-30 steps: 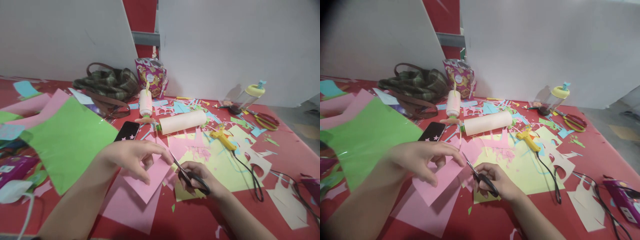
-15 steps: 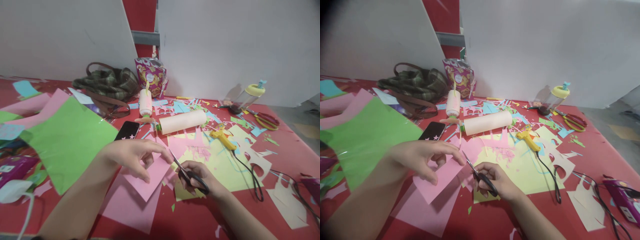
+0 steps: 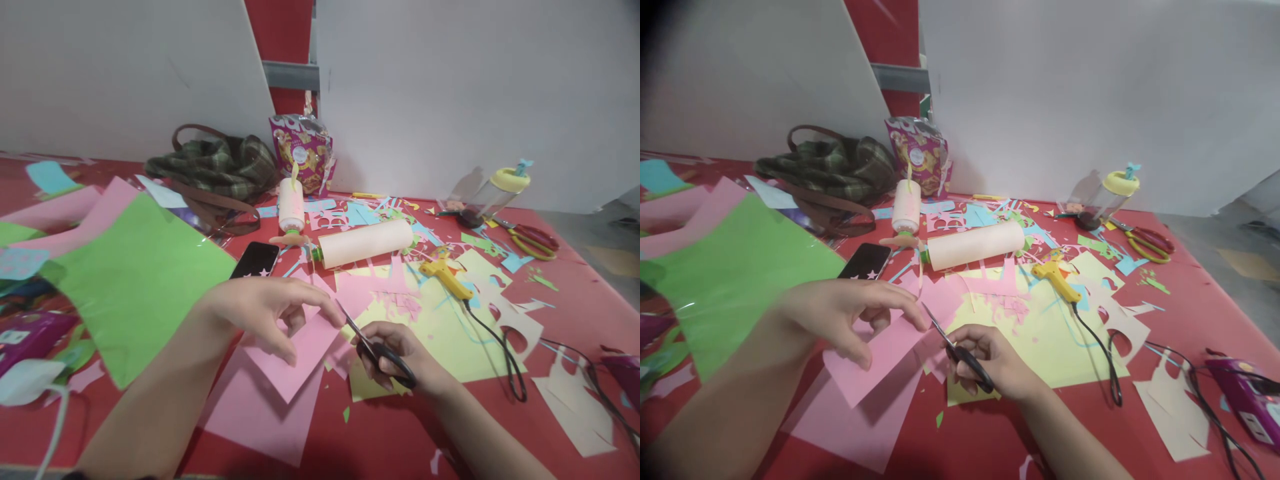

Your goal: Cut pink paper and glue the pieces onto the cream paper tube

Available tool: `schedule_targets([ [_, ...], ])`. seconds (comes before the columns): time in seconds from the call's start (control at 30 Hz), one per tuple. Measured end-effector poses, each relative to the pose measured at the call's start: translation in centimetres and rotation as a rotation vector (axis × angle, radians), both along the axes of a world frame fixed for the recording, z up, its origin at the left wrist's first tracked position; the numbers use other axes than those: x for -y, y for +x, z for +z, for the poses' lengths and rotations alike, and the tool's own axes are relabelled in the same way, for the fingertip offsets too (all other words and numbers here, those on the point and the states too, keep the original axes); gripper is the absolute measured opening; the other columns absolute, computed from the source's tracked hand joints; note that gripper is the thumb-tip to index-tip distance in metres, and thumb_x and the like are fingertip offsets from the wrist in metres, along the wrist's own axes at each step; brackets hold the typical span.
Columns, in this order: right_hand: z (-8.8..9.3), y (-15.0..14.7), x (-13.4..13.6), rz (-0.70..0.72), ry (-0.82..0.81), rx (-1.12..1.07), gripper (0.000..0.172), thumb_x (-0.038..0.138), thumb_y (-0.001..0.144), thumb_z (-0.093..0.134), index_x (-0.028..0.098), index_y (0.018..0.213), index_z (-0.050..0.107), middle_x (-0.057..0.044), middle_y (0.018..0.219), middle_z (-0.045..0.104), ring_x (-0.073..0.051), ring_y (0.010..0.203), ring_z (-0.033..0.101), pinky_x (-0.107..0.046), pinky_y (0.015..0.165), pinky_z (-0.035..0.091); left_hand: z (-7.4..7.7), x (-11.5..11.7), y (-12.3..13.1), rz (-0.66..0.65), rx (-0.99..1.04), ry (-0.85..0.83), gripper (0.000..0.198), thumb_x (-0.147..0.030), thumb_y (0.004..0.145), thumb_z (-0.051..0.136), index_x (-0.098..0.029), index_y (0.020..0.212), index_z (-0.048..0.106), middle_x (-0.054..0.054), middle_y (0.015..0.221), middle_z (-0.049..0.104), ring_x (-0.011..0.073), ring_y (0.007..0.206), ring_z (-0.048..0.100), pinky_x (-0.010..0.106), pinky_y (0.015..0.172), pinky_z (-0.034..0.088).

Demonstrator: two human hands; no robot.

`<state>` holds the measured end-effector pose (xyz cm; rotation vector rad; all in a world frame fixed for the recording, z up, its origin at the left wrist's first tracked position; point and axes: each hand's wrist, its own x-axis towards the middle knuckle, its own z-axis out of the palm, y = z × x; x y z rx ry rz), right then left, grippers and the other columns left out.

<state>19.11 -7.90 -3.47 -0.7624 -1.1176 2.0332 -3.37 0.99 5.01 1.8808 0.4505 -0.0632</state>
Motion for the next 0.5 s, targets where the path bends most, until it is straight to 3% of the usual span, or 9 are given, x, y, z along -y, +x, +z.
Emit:
schedule_targets([
  [0.5, -0.1, -0.18, -0.03, -0.032, -0.076, -0.014, 0.035, 0.029, 0.058, 0.071, 0.013, 0.084, 0.054, 0.005, 0.051, 0.051, -0.002, 0.033, 0.042, -0.014, 0.03, 0.027, -0.01, -0.24, -0.31, -0.024, 0.0, 0.001, 0.054, -0.02, 0.06, 0.067, -0.022, 0.112, 0.05, 0.008, 0.102, 0.055, 0.0071, 0.055, 0.048, 0.016, 0.044, 0.037],
])
